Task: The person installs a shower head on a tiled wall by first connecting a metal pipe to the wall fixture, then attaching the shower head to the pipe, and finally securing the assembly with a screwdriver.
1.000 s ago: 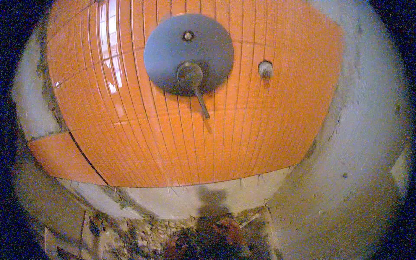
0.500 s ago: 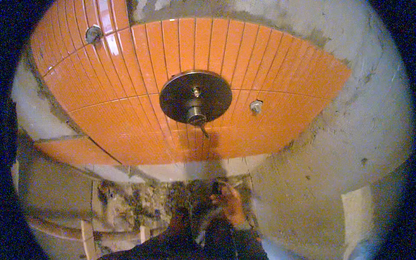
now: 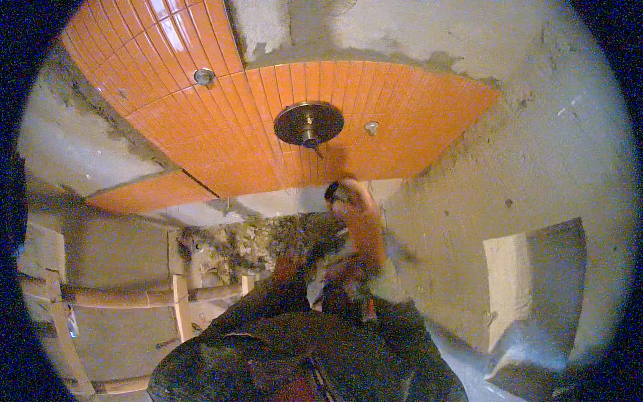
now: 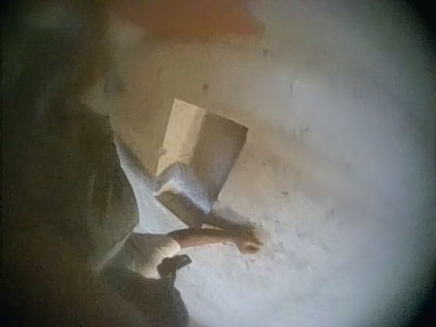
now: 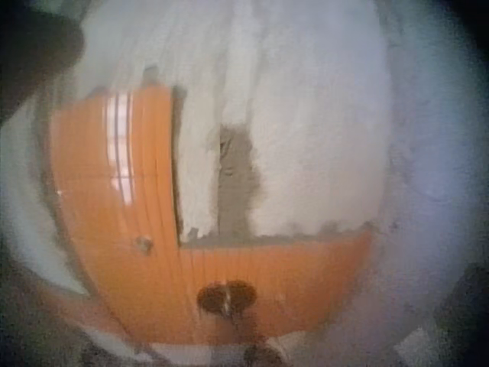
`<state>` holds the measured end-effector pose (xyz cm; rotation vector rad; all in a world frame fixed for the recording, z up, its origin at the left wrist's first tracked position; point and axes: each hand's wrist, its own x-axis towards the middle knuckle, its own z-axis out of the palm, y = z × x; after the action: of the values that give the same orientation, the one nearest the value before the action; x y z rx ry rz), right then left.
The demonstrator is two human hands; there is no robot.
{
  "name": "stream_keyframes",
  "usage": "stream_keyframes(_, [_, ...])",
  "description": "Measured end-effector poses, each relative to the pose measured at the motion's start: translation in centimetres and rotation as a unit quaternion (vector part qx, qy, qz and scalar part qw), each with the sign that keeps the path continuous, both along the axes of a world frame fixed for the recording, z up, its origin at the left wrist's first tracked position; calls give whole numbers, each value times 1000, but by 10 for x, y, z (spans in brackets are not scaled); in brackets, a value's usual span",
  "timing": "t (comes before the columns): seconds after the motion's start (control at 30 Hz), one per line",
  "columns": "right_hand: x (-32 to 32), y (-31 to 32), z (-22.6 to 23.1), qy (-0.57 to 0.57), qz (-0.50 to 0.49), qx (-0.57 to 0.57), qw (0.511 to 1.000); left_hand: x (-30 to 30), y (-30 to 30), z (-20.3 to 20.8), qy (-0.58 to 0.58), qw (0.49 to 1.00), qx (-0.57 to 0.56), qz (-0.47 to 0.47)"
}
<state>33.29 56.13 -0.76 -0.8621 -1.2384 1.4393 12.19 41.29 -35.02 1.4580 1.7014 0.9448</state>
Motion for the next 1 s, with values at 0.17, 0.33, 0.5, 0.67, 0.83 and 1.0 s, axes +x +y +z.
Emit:
stream_keyframes(0.17, [-34, 26, 46, -91, -90, 75, 989, -20, 21, 87, -51, 989, -123, -67])
stream_keyframes(0.33, [-74, 57, 59, -246, -239, 196, 919, -53, 101, 124, -94, 995, 44, 2])
stream_keyframes(0.5, [-94, 81, 40, -318, -291, 253, 866, -81, 175, 239, -202, 979, -5, -8])
stream_keyframes(0.67, [-109, 90, 37, -323, -326, 225, 860, -73, 213, 313, -342, 937, -67, 19])
stream_keyframes(0.83, [-116, 99, 27, -310, -327, 203, 869, -62, 217, 356, -436, 899, -41, -3])
stream_keyframes(1.0, [-115, 110, 20, -323, -353, 281, 832, -47, 233, 355, -460, 887, 35, 23])
